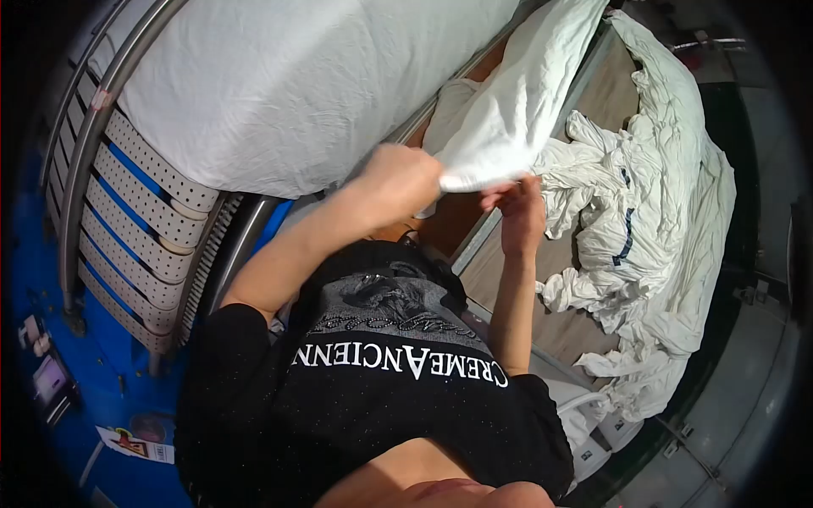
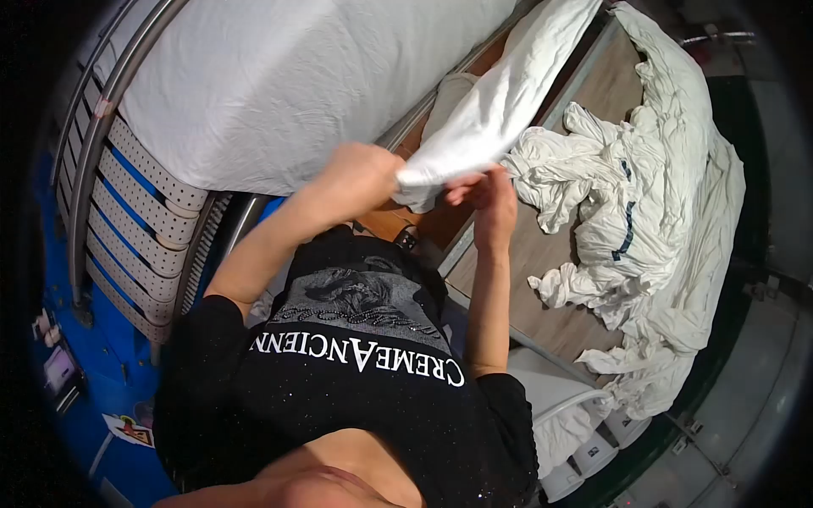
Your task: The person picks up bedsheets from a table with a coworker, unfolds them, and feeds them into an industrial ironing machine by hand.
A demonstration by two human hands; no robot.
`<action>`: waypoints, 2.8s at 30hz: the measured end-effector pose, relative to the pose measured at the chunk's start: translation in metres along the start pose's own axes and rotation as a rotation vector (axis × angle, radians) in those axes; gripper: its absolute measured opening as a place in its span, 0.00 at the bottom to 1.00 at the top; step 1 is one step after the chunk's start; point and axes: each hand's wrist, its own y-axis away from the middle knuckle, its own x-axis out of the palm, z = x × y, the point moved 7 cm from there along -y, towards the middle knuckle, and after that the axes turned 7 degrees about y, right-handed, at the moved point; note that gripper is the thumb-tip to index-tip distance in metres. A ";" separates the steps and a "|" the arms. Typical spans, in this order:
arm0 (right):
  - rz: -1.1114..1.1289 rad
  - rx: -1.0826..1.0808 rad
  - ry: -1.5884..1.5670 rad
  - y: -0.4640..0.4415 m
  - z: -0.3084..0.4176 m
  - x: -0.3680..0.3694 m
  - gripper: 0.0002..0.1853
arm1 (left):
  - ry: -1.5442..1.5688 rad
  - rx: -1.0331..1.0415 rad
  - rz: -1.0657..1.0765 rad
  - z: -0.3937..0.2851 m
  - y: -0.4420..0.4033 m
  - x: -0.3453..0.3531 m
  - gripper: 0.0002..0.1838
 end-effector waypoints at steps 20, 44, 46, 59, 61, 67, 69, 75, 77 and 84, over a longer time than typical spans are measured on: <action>-0.084 0.420 1.301 0.091 -0.212 -0.118 0.20 | 0.575 -0.498 -0.766 0.126 0.164 0.074 0.20; -0.054 0.515 1.021 0.004 -0.289 -0.119 0.10 | 0.993 -0.752 -0.938 0.224 0.219 0.077 0.23; -0.026 0.425 1.115 -0.001 -0.301 -0.126 0.11 | 0.917 -0.693 -0.895 0.199 0.221 0.052 0.22; -0.035 0.388 1.164 -0.008 -0.286 -0.113 0.13 | 0.775 -0.449 -0.372 0.076 0.168 -0.038 0.16; -0.108 0.204 1.278 -0.020 -0.313 -0.128 0.13 | 0.752 -0.245 -0.368 0.026 0.131 -0.080 0.16; -0.424 0.596 1.099 -0.036 -0.248 -0.121 0.15 | 0.749 0.316 -0.136 -0.064 0.060 -0.103 0.13; -0.452 0.506 0.937 -0.028 -0.208 -0.111 0.14 | 0.927 0.185 0.066 -0.058 0.020 -0.060 0.14; -0.229 0.215 0.300 0.002 -0.082 -0.045 0.10 | 0.753 -0.196 0.053 0.087 -0.087 0.159 0.19; -0.217 0.094 0.210 0.017 -0.054 -0.043 0.10 | 1.087 -0.539 0.331 0.018 -0.074 0.162 0.21; -0.452 0.174 0.195 0.065 -0.052 -0.076 0.11 | 1.510 -0.503 0.685 0.010 -0.105 0.203 0.21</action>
